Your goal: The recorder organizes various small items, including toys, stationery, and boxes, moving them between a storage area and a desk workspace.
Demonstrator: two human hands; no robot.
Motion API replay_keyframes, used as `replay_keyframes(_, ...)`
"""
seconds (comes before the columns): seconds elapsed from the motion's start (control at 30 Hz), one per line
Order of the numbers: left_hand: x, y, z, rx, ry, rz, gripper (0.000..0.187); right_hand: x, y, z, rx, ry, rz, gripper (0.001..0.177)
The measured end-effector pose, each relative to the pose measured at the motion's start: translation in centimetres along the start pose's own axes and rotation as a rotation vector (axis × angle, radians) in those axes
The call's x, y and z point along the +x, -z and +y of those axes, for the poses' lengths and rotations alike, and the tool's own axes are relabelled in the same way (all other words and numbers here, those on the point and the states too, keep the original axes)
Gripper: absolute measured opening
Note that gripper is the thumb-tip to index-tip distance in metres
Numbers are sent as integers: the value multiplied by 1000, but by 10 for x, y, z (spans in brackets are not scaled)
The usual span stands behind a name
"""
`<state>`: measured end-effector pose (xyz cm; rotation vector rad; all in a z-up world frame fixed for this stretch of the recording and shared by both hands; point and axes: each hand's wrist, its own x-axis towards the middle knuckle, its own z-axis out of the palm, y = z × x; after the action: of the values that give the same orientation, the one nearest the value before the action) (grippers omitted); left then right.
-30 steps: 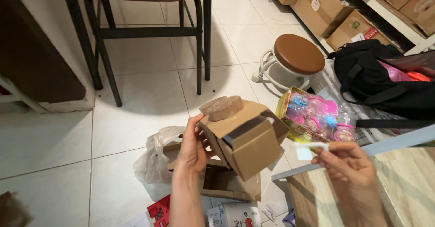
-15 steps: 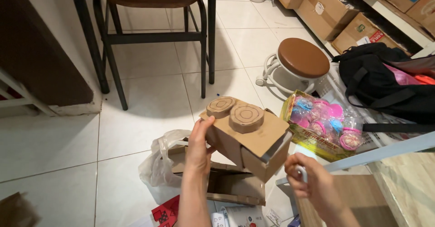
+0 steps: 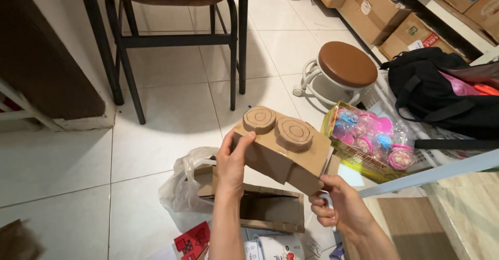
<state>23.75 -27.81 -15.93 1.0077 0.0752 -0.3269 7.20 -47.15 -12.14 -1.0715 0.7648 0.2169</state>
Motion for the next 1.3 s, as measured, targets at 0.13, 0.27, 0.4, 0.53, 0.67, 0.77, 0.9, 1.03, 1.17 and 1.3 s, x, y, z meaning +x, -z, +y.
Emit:
replay_keyframes(0.13,7,3,-11,-36,5,34,47,22,27,18,-44,-61,-70,36)
replay_keyframes(0.27,6,4,-2,-120,44,121,49,-4,22,8,-143,-15,-38,41)
replay_keyframes(0.4,13,18,-3,-224,85,185,52,-38,8,-3,-237,-47,192,40)
replay_keyframes(0.53,22,32,-9,-284,79,252,46,-55,26,-4,-194,-12,409,41)
replay_keyframes(0.67,28,31,-15,-286,92,203,42,-61,33,1,-200,18,344,39)
replay_keyframes(0.77,30,29,-18,-286,146,188,50,-66,30,1,-193,71,360,39)
replay_keyframes(0.9,28,22,-24,-284,238,192,64,-74,7,-5,-127,56,385,43)
replay_keyframes(1.03,25,13,-26,-294,338,204,70,-82,-16,-13,-103,61,366,52)
replay_keyframes(1.17,20,3,-26,-354,392,213,68,-79,-18,-12,-206,72,446,54)
replay_keyframes(1.3,8,-12,-15,-149,183,56,65,-72,-10,-12,-252,50,490,49)
